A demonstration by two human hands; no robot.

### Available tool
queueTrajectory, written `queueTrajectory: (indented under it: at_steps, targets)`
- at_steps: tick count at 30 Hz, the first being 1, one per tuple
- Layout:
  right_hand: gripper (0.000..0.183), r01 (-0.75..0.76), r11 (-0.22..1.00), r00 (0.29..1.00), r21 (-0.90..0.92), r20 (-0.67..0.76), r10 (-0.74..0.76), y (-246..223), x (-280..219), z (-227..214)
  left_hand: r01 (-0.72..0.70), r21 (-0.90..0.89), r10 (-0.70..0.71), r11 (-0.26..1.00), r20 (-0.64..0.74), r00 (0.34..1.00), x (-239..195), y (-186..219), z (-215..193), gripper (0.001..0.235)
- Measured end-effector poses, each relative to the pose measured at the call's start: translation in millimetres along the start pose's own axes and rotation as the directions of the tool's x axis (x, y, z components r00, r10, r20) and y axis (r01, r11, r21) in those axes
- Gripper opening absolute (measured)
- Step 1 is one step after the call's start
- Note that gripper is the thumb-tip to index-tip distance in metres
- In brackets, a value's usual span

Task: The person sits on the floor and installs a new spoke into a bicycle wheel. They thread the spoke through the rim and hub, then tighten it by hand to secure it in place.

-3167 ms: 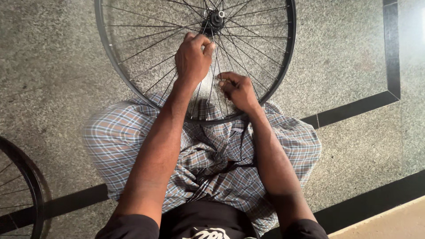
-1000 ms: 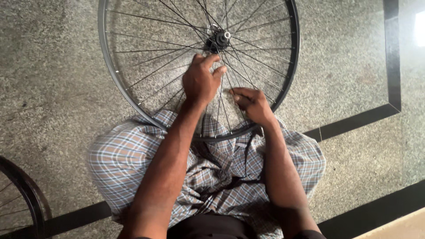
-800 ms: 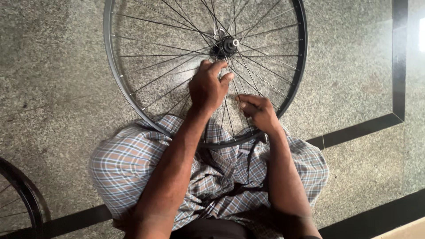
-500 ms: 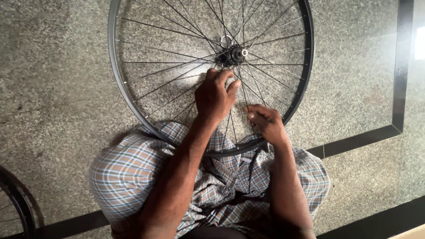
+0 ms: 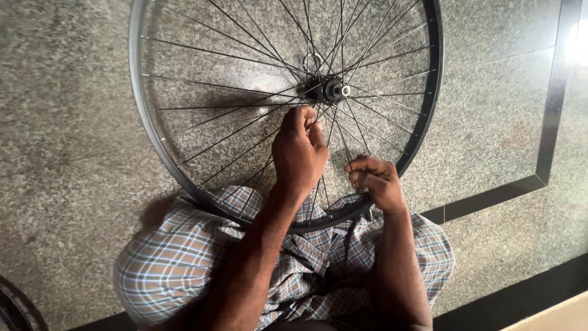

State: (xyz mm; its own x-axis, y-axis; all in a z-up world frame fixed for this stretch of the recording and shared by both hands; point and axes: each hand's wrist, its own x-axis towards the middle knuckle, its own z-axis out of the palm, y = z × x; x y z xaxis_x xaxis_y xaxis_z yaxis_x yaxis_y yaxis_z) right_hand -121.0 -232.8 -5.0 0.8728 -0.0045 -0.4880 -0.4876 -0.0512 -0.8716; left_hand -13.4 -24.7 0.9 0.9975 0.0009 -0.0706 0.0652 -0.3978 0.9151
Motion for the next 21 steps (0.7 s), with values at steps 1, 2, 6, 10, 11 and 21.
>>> queueTrajectory:
  at_steps: [1, 2, 6, 10, 11, 21]
  targets:
    - [0.019, -0.01, 1.0, 1.0, -0.004, 0.006, 0.01, 0.4, 0.9, -0.7, 0.038, -0.045, -0.038, 0.998, 0.013, 0.999, 0.1, 0.1, 0.5, 0.021]
    - [0.018, -0.02, 0.999, 1.0, -0.034, -0.015, 0.02, 1.0, 1.8, -0.5, 0.014, -0.035, -0.014, 0.999, -0.004, 1.0, -0.4, 0.3, 0.3, 0.024]
    - [0.018, -0.04, 0.993, 0.997, -0.115, -0.074, 0.032, -0.6, 2.1, 3.7, 0.035, 0.008, -0.035, 0.999, 0.017, 0.999, -2.7, 4.4, -1.0, 0.035]
    - [0.015, 0.007, 0.996, 0.999, -0.089, -0.036, -0.01, -5.6, 4.9, 10.3, -0.014, 0.135, 0.007, 0.991, 0.053, 0.999, 2.4, 5.6, -2.1, 0.041]
    - [0.015, 0.012, 0.992, 0.999, -0.122, -0.038, -0.017, -7.0, 3.6, 11.6, 0.006, 0.148, -0.017, 0.989, 0.071, 0.997, 2.0, 5.5, -2.2, 0.042]
    - [0.017, 0.095, 0.973, 0.994, -0.211, -0.027, -0.103, -12.9, 2.6, 25.7, 0.02, 0.212, -0.034, 0.977, 0.062, 0.997, 8.0, 3.6, -3.1, 0.046]
